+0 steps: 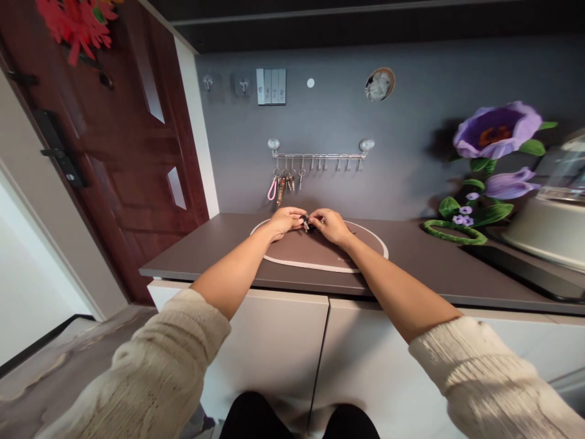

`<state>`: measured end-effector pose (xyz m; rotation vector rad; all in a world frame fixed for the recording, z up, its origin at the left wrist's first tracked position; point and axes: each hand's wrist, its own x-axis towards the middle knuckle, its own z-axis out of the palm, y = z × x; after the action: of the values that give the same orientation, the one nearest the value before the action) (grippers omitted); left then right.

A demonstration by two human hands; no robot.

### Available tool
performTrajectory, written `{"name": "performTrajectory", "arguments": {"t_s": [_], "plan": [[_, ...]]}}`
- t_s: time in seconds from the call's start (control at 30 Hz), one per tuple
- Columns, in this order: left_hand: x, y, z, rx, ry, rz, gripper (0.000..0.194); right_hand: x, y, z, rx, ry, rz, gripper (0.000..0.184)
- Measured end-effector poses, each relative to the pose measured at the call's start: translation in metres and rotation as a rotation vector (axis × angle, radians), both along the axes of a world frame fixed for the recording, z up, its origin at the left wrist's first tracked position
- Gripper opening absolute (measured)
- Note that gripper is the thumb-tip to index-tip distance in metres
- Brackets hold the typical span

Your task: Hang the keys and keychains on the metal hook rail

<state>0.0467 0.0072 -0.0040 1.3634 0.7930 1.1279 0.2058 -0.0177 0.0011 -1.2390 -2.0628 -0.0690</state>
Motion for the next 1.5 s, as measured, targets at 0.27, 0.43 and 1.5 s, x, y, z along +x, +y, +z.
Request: {"name": "performTrajectory", "arguments": {"t_s": [0.27, 0.43, 1.5], "plan": [[-0.001, 0.002, -0.003, 0.059, 0.06, -0.051, 0.018, 0.0, -0.001, 0.0, -0.028, 0.071, 0.001, 0.016], [-0.003, 0.004, -0.004, 0.232, 0.143, -0.033, 0.02, 0.0, -0.002, 0.001, -0.021, 0.132, 0.008, 0.016], [0.014, 0.008, -0.01, 0.414, 0.225, 0.292, 0.01, 0.001, 0.005, 0.013, 0.041, 0.448, 0.025, 0.018]]}}
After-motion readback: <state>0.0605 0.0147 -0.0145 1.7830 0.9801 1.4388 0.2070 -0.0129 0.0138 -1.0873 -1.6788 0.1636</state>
